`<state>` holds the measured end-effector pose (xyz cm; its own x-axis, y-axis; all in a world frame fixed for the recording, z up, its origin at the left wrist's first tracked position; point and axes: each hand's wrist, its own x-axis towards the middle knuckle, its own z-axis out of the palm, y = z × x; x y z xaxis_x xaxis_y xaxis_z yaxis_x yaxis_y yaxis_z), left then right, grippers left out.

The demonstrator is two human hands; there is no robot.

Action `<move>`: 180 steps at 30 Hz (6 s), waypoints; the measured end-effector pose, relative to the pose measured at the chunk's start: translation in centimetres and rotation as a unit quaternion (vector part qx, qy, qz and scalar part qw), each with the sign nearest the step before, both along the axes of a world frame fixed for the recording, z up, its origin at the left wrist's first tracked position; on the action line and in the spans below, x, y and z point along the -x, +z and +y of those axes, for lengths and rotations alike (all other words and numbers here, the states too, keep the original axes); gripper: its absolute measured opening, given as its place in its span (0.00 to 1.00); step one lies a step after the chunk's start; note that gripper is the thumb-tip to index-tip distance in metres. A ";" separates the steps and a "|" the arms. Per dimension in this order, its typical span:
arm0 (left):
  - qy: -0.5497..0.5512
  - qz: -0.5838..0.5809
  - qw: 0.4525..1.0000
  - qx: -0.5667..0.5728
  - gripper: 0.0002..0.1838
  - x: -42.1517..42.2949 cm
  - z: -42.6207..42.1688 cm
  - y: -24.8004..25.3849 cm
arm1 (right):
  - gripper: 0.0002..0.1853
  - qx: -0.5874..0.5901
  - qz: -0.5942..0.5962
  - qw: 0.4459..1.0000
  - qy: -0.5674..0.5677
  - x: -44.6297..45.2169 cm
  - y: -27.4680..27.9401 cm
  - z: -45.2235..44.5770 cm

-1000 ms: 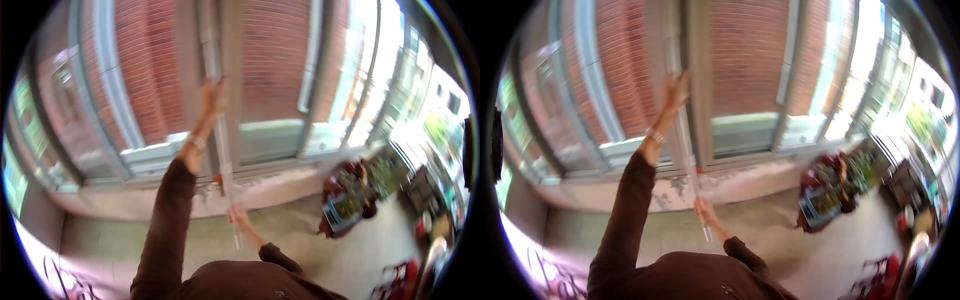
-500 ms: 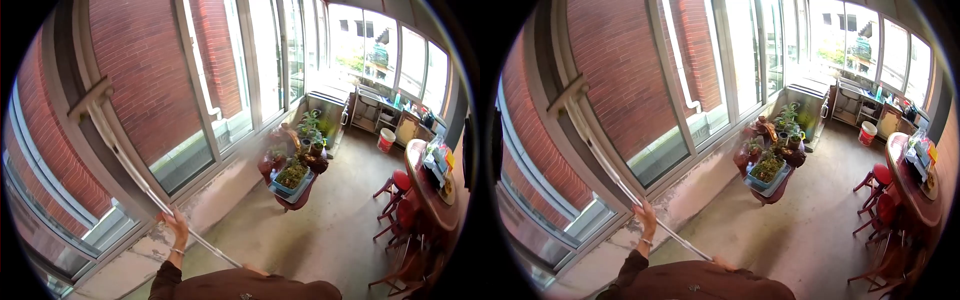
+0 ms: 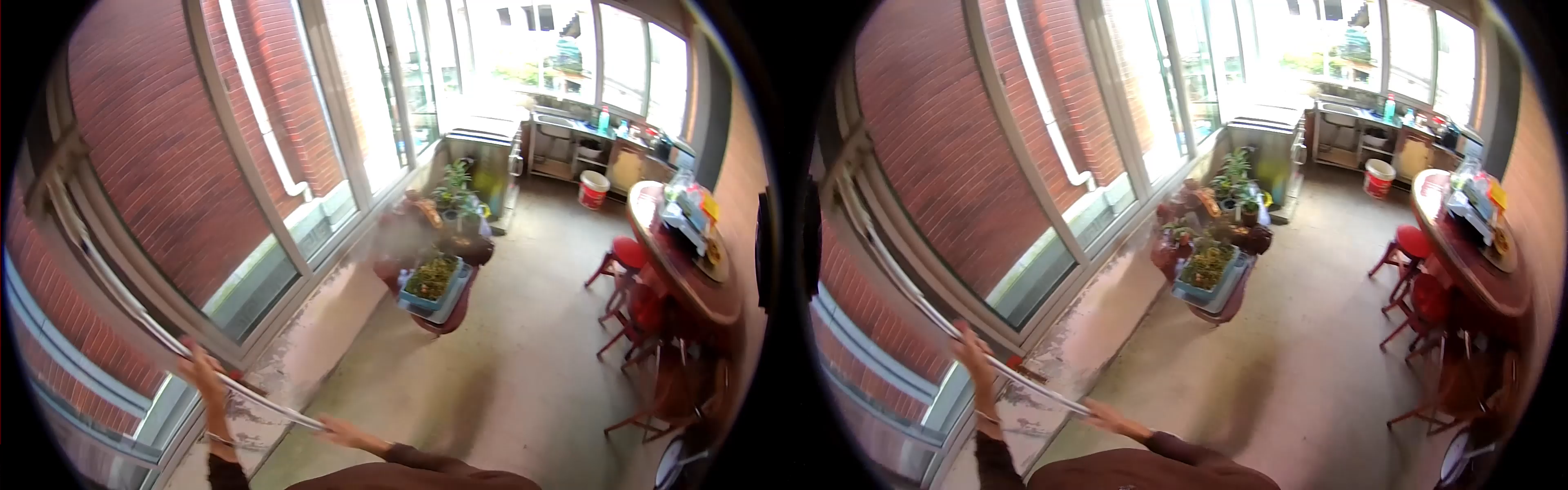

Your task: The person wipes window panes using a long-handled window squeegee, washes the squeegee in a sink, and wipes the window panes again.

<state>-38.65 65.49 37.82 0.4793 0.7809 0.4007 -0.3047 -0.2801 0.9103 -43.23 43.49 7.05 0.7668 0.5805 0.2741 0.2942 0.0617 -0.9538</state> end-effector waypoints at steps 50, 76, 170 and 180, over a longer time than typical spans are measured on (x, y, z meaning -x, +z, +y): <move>0.054 0.238 0.963 0.115 0.11 15.0 3.0 -29.9 | 0.24 0.476 0.234 0.832 0.164 16.0 -14.1 7.2; 0.019 0.416 0.883 0.216 0.13 22.6 -7.6 -47.0 | 0.22 0.606 0.369 0.688 0.153 27.1 -26.6 -8.9; 0.072 0.014 0.996 -0.058 0.16 20.9 15.4 -6.8 | 0.23 0.055 0.202 0.964 0.165 16.4 8.3 24.0; -0.013 0.097 0.995 0.035 0.20 30.3 7.8 -15.7 | 0.23 0.207 0.319 0.920 0.094 22.8 -4.9 16.8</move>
<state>-68.95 73.27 22.10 0.5625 0.7899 0.2444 -0.1280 -0.2088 0.9695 -66.04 60.29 2.13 0.5703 0.6728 -0.4712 -0.3129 -0.3525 -0.8820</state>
